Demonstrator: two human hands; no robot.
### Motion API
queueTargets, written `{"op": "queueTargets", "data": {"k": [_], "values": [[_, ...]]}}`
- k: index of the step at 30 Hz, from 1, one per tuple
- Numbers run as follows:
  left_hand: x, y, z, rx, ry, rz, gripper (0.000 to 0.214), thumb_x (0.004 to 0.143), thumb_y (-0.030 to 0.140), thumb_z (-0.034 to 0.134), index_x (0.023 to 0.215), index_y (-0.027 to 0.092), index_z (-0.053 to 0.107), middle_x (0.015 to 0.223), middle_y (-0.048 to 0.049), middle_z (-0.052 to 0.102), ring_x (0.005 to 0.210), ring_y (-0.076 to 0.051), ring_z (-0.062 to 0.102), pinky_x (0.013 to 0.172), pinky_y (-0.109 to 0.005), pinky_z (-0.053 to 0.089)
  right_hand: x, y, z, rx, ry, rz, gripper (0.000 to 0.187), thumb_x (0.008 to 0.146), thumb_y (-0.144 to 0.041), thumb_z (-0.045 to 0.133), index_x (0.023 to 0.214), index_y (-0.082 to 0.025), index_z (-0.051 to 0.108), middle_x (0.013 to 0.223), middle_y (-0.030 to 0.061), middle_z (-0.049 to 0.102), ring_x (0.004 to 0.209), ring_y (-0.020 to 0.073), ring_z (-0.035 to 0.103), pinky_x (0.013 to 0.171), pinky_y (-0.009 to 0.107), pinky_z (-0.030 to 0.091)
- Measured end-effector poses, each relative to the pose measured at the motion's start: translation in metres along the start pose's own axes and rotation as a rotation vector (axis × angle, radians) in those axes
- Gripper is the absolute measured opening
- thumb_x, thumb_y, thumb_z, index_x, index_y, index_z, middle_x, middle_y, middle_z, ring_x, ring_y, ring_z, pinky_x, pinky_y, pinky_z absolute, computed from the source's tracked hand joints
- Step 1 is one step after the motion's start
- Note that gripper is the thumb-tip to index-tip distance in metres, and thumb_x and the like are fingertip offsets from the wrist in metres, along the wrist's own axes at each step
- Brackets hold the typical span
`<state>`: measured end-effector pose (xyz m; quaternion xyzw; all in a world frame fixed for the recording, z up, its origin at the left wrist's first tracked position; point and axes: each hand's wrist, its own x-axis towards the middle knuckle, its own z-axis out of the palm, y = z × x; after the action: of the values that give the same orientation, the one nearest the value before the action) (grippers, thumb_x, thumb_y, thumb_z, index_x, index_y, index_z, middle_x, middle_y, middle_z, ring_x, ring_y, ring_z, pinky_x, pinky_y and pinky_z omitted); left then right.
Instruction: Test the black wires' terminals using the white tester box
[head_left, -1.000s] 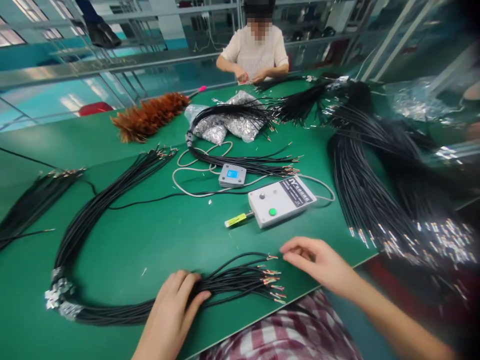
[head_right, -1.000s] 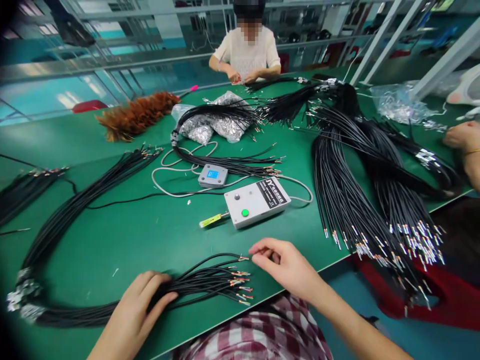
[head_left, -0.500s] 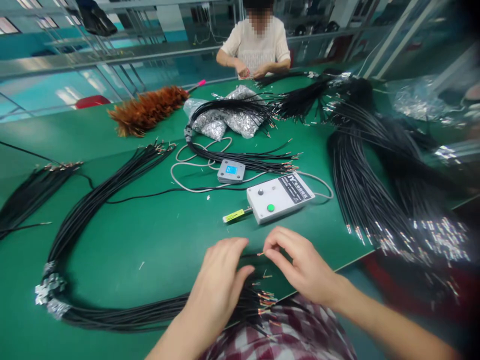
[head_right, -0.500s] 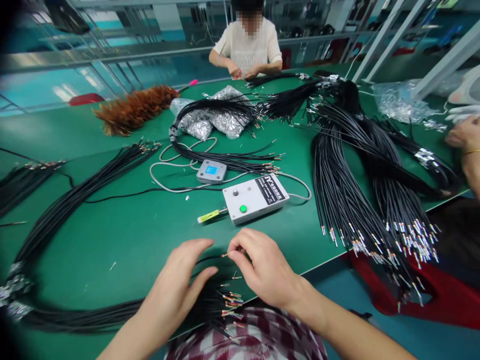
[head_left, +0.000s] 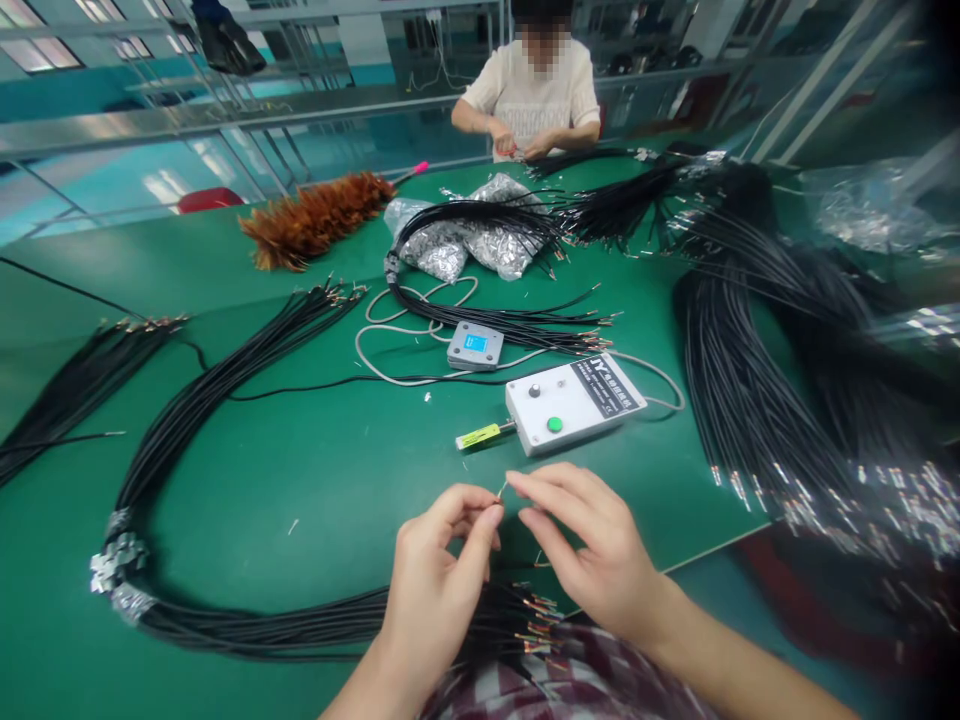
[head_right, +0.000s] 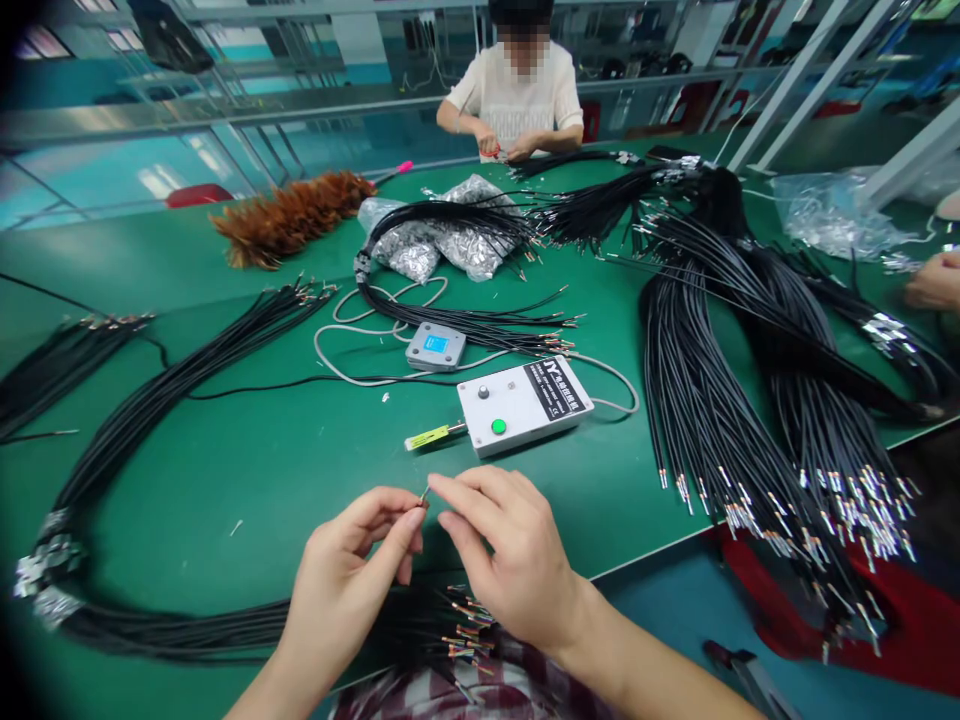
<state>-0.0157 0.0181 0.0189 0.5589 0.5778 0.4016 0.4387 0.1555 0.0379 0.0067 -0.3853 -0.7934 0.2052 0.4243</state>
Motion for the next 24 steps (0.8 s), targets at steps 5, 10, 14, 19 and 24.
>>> {"op": "queueTargets", "data": {"k": [5,10,14,19,24], "values": [[0.001,0.002,0.0,-0.004,0.072,0.003,0.014,0.087,0.028,0.059,0.08,0.016,0.061,0.063,0.0014,0.061,0.047,-0.009,0.055,0.045,-0.019,0.045,-0.007,0.0,0.001,-0.249,-0.063,-0.144,0.039,0.092,-0.01,0.055,0.13,-0.016,0.055,0.103,0.0092,0.071,0.084,0.0191,0.064,0.068,0.033,0.042],[0.003,0.002,0.0,-0.016,0.069,-0.019,0.015,0.087,0.03,0.06,0.08,0.017,0.06,0.061,0.0029,0.059,0.047,-0.01,0.054,0.044,-0.019,0.045,-0.01,0.0,0.0,-0.155,-0.01,-0.104,0.034,0.092,-0.01,0.055,0.125,-0.018,0.059,0.102,0.0078,0.072,0.085,0.0186,0.065,0.07,0.033,0.044],[0.003,0.0,0.001,-0.052,0.059,-0.044,0.014,0.087,0.031,0.06,0.081,0.018,0.059,0.062,0.0033,0.059,0.047,-0.01,0.055,0.044,-0.019,0.045,0.0,0.0,0.004,0.123,0.086,0.132,0.023,0.09,-0.011,0.058,0.11,-0.02,0.065,0.096,0.0041,0.071,0.079,0.0147,0.064,0.071,0.029,0.049],[0.003,0.001,0.001,-0.056,0.05,-0.031,0.014,0.087,0.03,0.061,0.08,0.017,0.059,0.064,0.0027,0.06,0.049,-0.009,0.055,0.045,-0.018,0.045,0.017,-0.001,0.013,0.314,0.096,0.323,0.01,0.086,-0.016,0.065,0.093,-0.021,0.069,0.084,0.0006,0.068,0.066,0.0118,0.061,0.056,0.024,0.047],[0.003,0.002,0.002,-0.079,0.083,-0.029,0.013,0.085,0.028,0.062,0.079,0.017,0.059,0.064,0.003,0.06,0.05,-0.009,0.055,0.044,-0.018,0.047,0.011,-0.003,0.015,0.219,0.177,0.108,0.025,0.087,-0.009,0.06,0.109,-0.019,0.066,0.094,0.0045,0.067,0.071,0.0121,0.061,0.068,0.027,0.052]]}}
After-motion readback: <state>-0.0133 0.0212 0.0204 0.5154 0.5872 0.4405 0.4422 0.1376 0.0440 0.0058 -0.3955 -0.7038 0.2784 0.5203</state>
